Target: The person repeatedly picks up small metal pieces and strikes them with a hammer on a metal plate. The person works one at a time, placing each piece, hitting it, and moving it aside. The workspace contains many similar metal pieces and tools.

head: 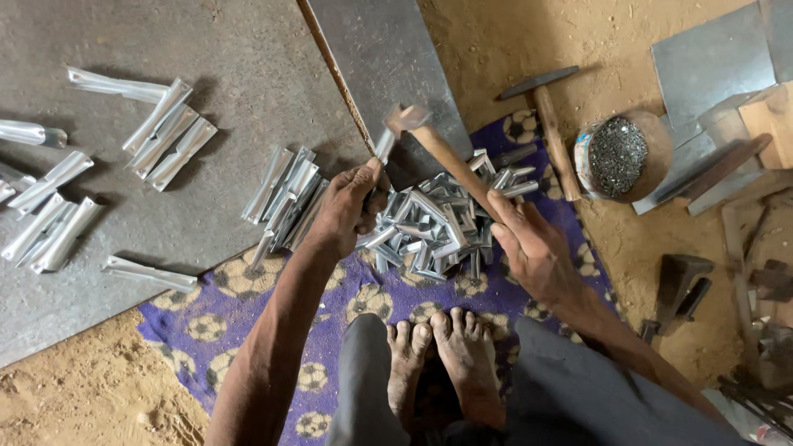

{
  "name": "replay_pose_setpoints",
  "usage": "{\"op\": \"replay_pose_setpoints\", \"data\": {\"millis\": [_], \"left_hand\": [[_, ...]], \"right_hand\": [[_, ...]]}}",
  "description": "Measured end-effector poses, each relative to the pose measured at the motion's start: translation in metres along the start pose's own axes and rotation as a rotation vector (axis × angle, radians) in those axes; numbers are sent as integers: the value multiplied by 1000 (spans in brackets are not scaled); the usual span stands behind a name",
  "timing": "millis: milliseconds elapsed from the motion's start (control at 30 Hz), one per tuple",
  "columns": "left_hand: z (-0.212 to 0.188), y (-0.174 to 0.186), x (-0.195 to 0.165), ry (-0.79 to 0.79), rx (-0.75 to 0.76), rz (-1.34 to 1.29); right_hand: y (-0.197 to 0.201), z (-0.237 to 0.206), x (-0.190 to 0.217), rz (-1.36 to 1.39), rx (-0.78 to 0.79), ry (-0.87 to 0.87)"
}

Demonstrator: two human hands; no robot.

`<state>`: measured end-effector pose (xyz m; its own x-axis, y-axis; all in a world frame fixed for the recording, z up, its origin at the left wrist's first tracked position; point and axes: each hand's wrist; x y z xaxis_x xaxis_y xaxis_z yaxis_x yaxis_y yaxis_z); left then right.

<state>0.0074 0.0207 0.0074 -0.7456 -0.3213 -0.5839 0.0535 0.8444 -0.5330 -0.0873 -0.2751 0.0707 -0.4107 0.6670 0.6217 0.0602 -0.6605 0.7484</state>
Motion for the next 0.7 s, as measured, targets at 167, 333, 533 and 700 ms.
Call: {"op": "replay_pose_setpoints", "data": {"millis": [167, 333, 533, 700], "left_hand": [[0, -1, 1, -16, 2, 3], [3, -1, 7, -88, 0, 19], [-17, 8, 2, -449, -166, 304], [-36, -8, -2, -721, -327, 876]], "right_hand": [[-6, -14, -10, -19, -79, 15], [-16, -20, -9, -36, 33, -31], [-8, -3, -9, 296, 95, -349], [6, 36, -2, -65, 121, -59]]}}
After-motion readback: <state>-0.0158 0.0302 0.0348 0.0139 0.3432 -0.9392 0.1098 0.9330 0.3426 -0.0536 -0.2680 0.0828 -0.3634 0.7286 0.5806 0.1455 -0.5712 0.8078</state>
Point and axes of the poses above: each hand's wrist, its own z-axis towards the middle knuckle, its own y-axis out of the back of the hand, x = y × z, and after that the axes turned 4 degrees about y, right-handed
